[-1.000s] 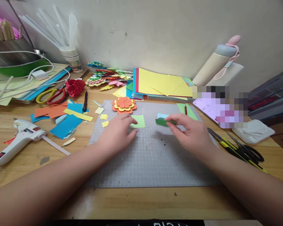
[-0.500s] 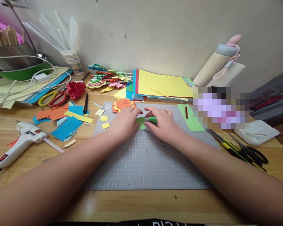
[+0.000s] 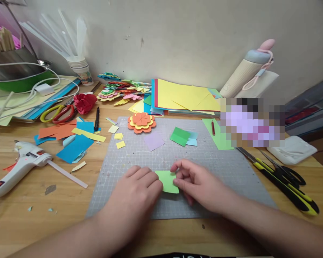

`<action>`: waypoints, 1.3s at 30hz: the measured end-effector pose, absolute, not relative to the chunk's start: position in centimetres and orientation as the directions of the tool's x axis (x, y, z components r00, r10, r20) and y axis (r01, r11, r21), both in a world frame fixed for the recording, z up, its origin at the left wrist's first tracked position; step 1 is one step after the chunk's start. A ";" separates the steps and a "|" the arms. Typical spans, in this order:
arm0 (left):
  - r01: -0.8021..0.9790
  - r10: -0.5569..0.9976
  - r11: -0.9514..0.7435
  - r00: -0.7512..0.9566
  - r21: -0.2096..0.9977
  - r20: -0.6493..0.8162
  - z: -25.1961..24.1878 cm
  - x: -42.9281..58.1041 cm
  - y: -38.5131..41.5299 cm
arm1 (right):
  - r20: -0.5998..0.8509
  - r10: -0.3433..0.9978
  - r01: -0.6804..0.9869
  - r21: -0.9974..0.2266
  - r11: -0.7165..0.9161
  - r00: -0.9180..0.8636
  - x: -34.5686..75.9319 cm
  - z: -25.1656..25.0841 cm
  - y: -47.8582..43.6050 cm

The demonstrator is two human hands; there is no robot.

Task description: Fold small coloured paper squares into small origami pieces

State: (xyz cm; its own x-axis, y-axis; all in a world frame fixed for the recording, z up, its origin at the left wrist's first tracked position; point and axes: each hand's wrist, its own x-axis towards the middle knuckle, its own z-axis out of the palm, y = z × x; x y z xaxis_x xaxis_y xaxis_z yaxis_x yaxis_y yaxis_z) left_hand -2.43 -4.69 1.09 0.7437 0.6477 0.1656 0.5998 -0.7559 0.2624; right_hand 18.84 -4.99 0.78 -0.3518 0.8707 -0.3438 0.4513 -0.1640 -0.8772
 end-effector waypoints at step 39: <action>0.681 0.704 -0.702 0.708 0.208 0.060 0.0 -2.2 -4.7 | -0.097 0.941 0.829 -0.507 0.233 -0.324 18.0 0.1 -3.0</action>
State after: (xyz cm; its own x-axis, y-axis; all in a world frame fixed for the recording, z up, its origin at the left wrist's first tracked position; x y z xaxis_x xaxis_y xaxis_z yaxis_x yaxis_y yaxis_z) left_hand -2.15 -4.67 0.04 0.7076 0.7041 0.0600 0.6810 -0.7021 0.2080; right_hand 18.05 -2.96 0.12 -0.3240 0.9411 -0.0968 0.8295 0.2334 -0.5075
